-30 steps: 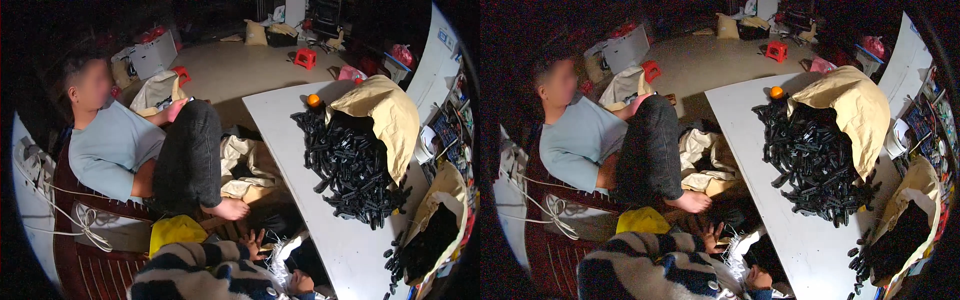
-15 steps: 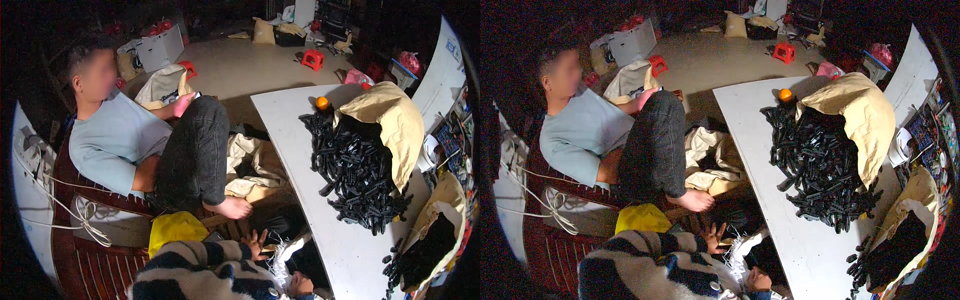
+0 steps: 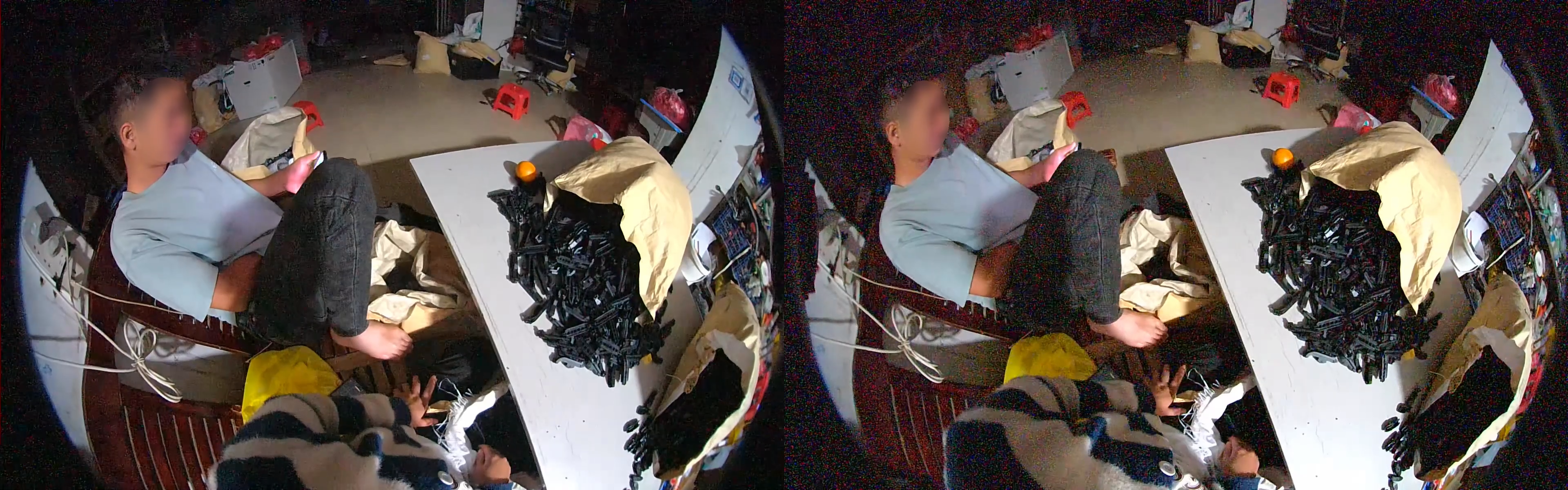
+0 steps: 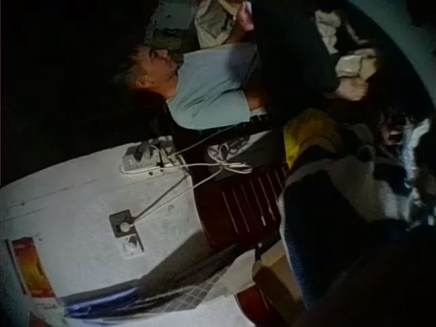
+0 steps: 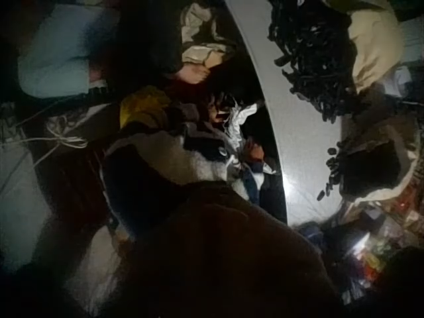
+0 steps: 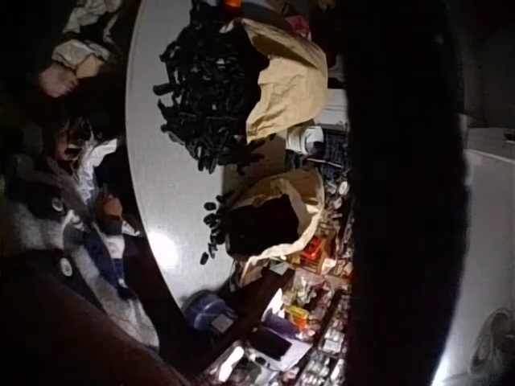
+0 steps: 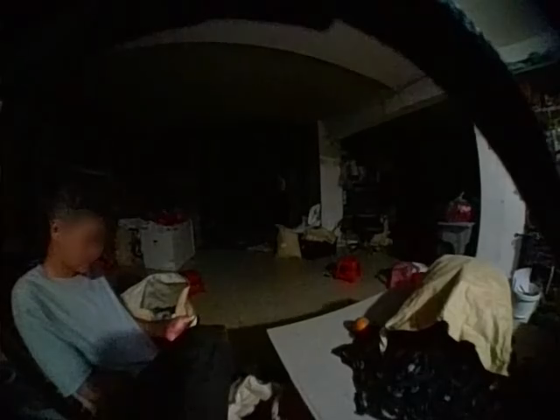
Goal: Inspecting and sorting small black plastic components from bags on a table.
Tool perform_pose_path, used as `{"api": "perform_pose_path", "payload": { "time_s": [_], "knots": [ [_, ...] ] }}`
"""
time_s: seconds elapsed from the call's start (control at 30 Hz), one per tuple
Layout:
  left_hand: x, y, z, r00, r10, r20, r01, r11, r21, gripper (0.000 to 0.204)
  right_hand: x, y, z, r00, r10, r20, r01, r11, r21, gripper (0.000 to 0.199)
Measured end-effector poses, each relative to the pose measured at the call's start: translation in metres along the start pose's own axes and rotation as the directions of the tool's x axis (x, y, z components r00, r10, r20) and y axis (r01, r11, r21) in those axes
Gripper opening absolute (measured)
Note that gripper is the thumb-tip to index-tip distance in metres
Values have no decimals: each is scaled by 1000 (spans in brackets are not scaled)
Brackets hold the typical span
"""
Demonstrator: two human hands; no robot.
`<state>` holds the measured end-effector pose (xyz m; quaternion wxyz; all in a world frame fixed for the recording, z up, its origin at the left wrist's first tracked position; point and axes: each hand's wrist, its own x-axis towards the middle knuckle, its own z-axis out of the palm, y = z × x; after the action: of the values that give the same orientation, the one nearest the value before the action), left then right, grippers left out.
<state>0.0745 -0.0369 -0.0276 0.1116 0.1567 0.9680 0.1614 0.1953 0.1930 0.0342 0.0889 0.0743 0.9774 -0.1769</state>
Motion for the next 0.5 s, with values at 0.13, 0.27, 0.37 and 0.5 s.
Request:
{"api": "perform_pose_path", "payload": {
  "time_s": [0.13,0.27,0.37,0.5],
  "knots": [
    [-4,7,-26,998,-57,26,59,996,-69,115,1,1,-3,997,-63,-42,65,997,52,23],
    [7,-2,-6,996,53,-76,-56,998,-38,117,6,-3,-12,996,-76,-48,79,995,62,22],
    [3,3,3,996,4,-91,-5,1000,-7,118,8,4,-5,994,-80,-73,86,993,82,21],
    [0,-1,6,994,-33,-104,30,999,-25,119,-3,2,-1,999,-21,25,20,999,46,20]
  ]
}}
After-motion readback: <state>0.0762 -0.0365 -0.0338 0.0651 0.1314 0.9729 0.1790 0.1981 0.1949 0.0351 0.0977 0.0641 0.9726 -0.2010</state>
